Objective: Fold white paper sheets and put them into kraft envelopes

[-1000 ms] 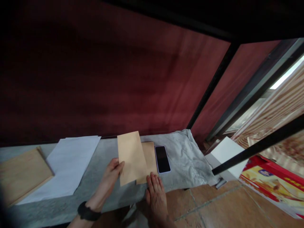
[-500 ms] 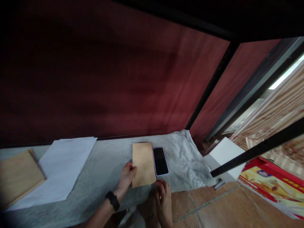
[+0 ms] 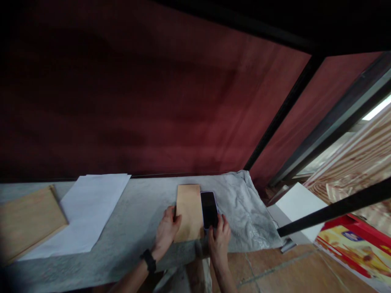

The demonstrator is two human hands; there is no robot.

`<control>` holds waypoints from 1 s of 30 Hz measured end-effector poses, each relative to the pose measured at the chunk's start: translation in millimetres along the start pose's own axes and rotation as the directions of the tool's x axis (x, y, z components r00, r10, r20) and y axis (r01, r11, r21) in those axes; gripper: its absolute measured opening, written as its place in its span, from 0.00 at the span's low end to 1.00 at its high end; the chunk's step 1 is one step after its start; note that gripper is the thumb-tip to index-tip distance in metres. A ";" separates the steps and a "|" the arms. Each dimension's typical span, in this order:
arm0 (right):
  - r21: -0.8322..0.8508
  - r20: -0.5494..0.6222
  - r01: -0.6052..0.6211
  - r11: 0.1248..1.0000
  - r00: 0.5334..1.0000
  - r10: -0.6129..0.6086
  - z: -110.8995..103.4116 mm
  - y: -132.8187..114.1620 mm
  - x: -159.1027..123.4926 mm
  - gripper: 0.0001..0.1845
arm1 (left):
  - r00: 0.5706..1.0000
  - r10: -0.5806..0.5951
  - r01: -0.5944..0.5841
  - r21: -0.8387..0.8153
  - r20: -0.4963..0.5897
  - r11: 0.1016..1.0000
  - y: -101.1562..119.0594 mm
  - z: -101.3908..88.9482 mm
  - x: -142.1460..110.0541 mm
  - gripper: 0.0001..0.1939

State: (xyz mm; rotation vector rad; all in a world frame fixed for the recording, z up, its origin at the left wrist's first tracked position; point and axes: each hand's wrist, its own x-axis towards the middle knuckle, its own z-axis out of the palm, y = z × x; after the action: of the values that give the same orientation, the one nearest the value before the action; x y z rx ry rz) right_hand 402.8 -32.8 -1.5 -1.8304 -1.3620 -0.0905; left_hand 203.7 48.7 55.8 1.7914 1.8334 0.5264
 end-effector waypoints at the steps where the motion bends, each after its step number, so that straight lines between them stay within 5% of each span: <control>1: 0.009 0.010 0.025 1.000 1.000 -0.025 0.0 -6.4 -0.4 0.24 | 0.999 0.030 -0.031 -0.015 -0.016 0.999 -2.2 2.3 -1.7 0.17; 6: 0.094 0.139 0.197 0.976 0.968 -0.209 7.8 -55.7 -5.8 0.24 | 0.987 0.139 -0.151 -0.152 -0.085 0.977 -16.1 14.0 -8.1 0.22; 9: 0.104 0.222 0.267 0.958 0.933 -0.284 19.8 -87.4 -11.5 0.24 | 0.965 0.202 -0.231 -0.184 -0.165 0.955 -33.4 4.2 -11.5 0.22; 14: 0.104 0.299 0.440 0.892 0.842 -0.450 43.4 -115.3 -31.0 0.28 | 0.887 0.216 -0.212 0.055 -0.407 0.976 -95.2 -59.1 -13.1 0.22; 18: 0.009 0.263 0.518 0.855 0.824 -0.502 62.5 -106.0 -49.9 0.31 | 0.808 0.126 0.061 0.295 -0.576 0.954 -164.4 -112.1 -21.2 0.26; 23: -0.074 0.215 0.561 0.824 0.816 -0.536 73.0 -92.4 -58.2 0.32 | 0.867 -0.020 0.285 0.463 -0.498 0.839 -215.0 -128.9 -38.6 0.35; 30: -0.019 0.291 0.586 0.810 0.779 -0.556 77.8 -121.6 -57.1 0.32 | 0.916 -0.089 0.310 0.549 -0.391 0.776 -207.3 -130.8 -41.7 0.29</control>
State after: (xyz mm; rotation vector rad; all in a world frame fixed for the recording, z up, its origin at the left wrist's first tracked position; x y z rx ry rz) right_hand 248.6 -18.0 -11.9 -1.4822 -2.1233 -0.2418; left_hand -40.8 7.3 37.5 1.9287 2.6397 0.1743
